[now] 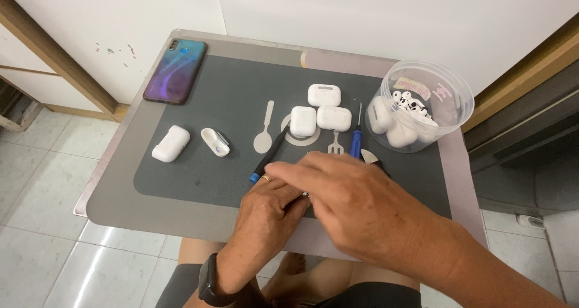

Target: Disassembling an earbud charging case using prying tools and a screwdriver to extract the internal circuit board and battery.

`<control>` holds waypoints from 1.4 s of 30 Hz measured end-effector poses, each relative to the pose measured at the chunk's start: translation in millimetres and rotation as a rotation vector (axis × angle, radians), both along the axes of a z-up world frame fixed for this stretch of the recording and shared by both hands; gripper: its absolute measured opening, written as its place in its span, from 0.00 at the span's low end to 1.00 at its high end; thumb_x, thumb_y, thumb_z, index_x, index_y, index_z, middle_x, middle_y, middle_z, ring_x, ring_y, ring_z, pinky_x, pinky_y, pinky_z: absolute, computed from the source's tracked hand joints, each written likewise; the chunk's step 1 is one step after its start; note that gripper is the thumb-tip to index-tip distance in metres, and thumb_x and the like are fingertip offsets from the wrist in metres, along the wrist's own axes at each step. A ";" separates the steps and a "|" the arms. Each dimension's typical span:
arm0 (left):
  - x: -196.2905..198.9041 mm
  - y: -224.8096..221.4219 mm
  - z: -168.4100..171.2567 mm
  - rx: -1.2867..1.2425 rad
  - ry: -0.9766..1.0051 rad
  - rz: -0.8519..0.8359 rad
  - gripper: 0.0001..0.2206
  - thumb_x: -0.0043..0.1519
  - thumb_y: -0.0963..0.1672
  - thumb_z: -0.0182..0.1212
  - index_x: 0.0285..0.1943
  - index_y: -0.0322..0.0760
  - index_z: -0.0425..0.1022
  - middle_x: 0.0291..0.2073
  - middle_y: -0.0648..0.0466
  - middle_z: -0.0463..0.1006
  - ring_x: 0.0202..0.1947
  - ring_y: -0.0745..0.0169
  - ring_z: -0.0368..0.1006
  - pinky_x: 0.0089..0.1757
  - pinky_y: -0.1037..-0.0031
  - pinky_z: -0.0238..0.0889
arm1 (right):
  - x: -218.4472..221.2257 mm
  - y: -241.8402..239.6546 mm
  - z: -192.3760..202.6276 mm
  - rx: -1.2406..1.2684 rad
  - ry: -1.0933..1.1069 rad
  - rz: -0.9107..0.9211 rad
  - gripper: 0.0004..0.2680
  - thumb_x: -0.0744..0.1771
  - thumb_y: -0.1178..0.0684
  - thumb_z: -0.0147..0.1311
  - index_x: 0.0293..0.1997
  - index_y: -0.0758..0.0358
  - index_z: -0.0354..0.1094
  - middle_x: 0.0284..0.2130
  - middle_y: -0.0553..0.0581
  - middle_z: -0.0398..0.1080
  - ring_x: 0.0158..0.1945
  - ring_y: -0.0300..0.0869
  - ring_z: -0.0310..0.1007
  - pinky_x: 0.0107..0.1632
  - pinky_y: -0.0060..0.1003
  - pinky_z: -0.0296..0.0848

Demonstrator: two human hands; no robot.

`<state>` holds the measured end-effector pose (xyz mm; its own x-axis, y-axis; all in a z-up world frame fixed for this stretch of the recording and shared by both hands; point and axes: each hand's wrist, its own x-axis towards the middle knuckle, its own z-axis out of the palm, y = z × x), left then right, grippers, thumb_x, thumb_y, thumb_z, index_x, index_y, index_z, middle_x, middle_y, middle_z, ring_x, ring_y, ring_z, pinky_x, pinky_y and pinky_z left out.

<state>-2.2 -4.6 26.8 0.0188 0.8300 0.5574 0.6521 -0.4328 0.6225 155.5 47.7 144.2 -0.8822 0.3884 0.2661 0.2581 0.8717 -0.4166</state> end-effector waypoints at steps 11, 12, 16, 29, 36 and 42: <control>-0.2 -0.9 1.5 -0.043 0.013 0.023 0.04 0.62 0.40 0.59 0.35 0.39 0.77 0.32 0.58 0.81 0.29 0.60 0.69 0.36 0.70 0.61 | 0.2 4.6 -5.7 0.037 -0.018 -0.094 0.17 0.66 0.61 0.49 0.63 0.60 0.66 0.43 0.55 0.74 0.42 0.47 0.76 0.39 0.42 0.76; -0.1 -0.5 0.8 -0.026 0.029 0.013 0.03 0.64 0.40 0.62 0.37 0.39 0.79 0.36 0.57 0.84 0.29 0.59 0.70 0.36 0.71 0.60 | 1.0 6.3 -12.1 0.185 -0.011 -0.149 0.14 0.67 0.59 0.55 0.61 0.60 0.67 0.31 0.53 0.73 0.31 0.46 0.74 0.33 0.43 0.74; -0.8 -1.0 1.1 -0.041 0.024 0.010 0.02 0.62 0.40 0.62 0.39 0.38 0.80 0.39 0.56 0.84 0.30 0.57 0.71 0.38 0.70 0.61 | 2.2 4.7 -1.3 0.231 -0.132 -0.194 0.20 0.66 0.57 0.56 0.67 0.50 0.64 0.25 0.48 0.69 0.22 0.46 0.71 0.22 0.42 0.71; -2.7 -4.1 2.7 -0.027 -0.037 0.015 0.06 0.63 0.38 0.58 0.34 0.40 0.77 0.30 0.59 0.81 0.26 0.61 0.65 0.34 0.72 0.57 | -8.1 4.5 -14.8 0.594 -0.054 -0.269 0.07 0.67 0.48 0.62 0.35 0.52 0.66 0.13 0.45 0.62 0.18 0.47 0.58 0.24 0.42 0.61; -3.1 -1.6 0.7 0.003 -0.003 0.010 0.03 0.64 0.39 0.62 0.38 0.41 0.77 0.29 0.60 0.80 0.24 0.59 0.63 0.35 0.70 0.59 | -10.1 8.0 -6.5 0.594 -0.026 -0.210 0.08 0.67 0.53 0.62 0.48 0.61 0.75 0.15 0.48 0.67 0.18 0.45 0.63 0.33 0.42 0.67; -2.8 -2.1 -7.8 0.043 -0.002 0.045 0.09 0.61 0.37 0.61 0.47 0.38 0.82 0.40 0.58 0.85 0.30 0.58 0.68 0.38 0.71 0.64 | -8.7 0.9 7.6 0.347 -0.089 -0.164 0.17 0.65 0.55 0.60 0.61 0.57 0.69 0.18 0.48 0.66 0.22 0.44 0.64 0.41 0.45 0.71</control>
<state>-4.9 -6.6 19.0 -0.0188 0.8051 0.5928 0.6704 -0.4297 0.6049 146.7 48.5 151.8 -0.8416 0.4266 0.3313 0.4276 0.9009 -0.0739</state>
